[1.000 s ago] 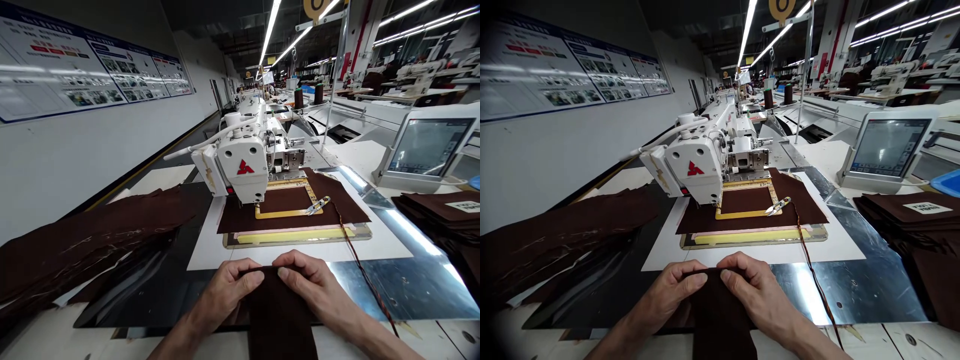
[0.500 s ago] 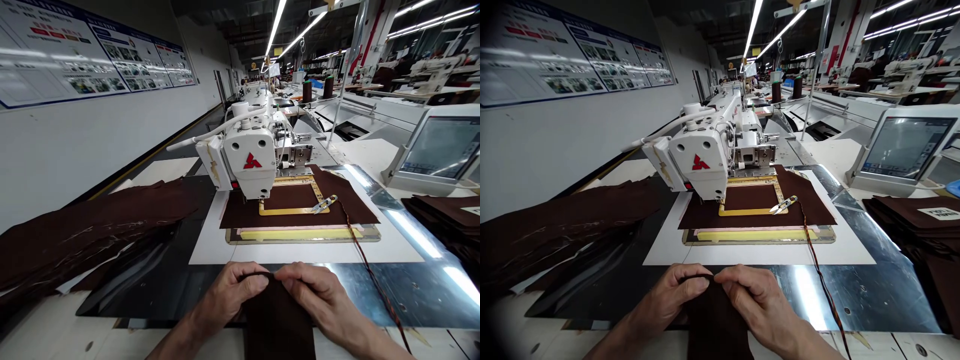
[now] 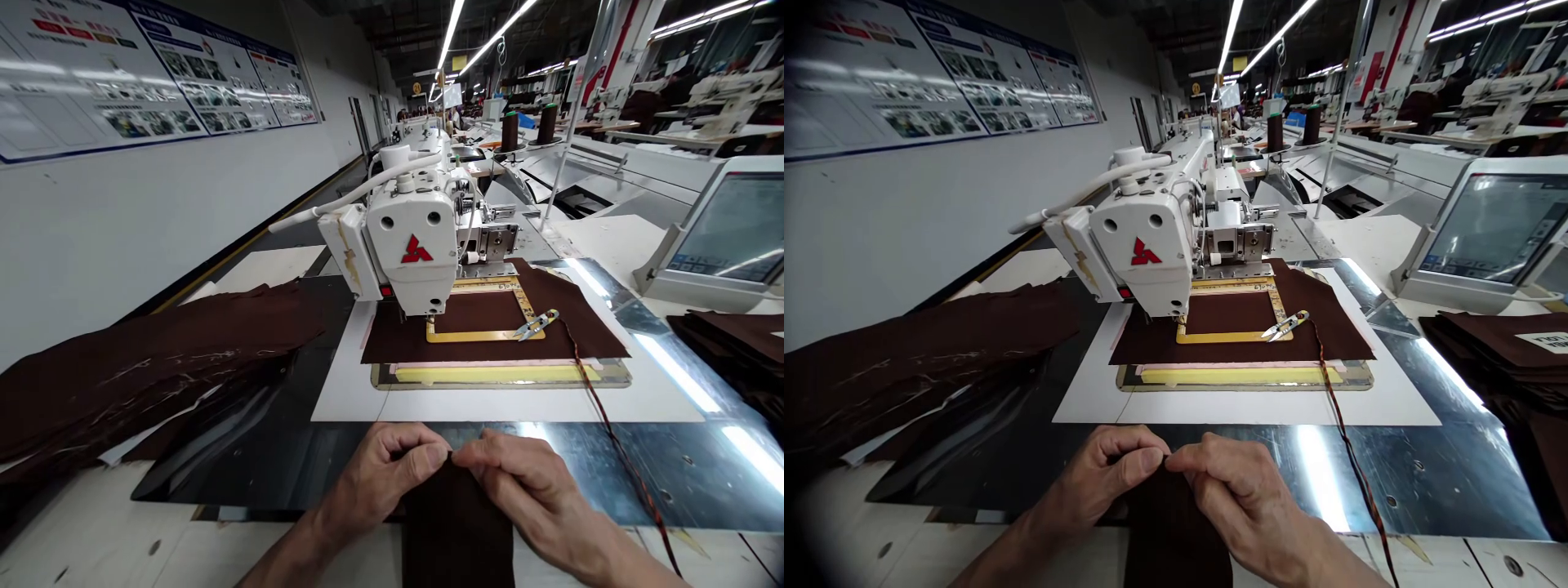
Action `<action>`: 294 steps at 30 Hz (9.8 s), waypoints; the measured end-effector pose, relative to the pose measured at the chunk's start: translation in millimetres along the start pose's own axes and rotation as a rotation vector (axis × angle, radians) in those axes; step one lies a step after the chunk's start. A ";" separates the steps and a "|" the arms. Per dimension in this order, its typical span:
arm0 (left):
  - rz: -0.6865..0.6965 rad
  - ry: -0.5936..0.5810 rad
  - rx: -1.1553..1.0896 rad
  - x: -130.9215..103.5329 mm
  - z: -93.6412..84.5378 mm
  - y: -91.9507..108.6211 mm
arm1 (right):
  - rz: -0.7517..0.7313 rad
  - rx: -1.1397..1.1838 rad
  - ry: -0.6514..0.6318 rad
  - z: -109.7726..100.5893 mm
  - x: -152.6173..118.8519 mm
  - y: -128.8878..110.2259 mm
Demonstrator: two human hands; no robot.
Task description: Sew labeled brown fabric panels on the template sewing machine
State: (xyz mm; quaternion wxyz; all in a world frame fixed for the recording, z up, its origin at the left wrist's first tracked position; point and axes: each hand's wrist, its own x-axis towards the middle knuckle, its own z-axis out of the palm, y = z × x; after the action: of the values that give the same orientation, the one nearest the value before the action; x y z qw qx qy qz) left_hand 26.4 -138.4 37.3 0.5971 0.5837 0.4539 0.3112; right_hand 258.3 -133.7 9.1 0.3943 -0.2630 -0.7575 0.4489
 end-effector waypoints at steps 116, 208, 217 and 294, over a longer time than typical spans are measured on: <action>-0.105 -0.098 0.429 -2.2 -14.1 20.3 | 0.421 0.093 -0.192 -4.6 9.6 -10.9; 0.478 -0.186 1.057 -5.6 -1.4 29.5 | 0.453 0.251 -0.259 -4.6 12.7 -8.5; 0.495 -0.087 1.119 -5.8 2.1 24.2 | 0.494 0.278 -0.253 -4.2 12.2 -9.5; 0.533 -0.144 1.103 -9.2 5.1 19.4 | 0.431 0.078 -0.234 -6.3 11.9 -13.1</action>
State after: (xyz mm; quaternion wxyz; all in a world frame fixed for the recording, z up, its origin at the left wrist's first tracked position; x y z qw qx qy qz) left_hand 30.5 -146.4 57.4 0.1378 0.9195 0.3449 0.1289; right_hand 256.4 -127.8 26.9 0.2089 -0.3492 -0.7067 0.5788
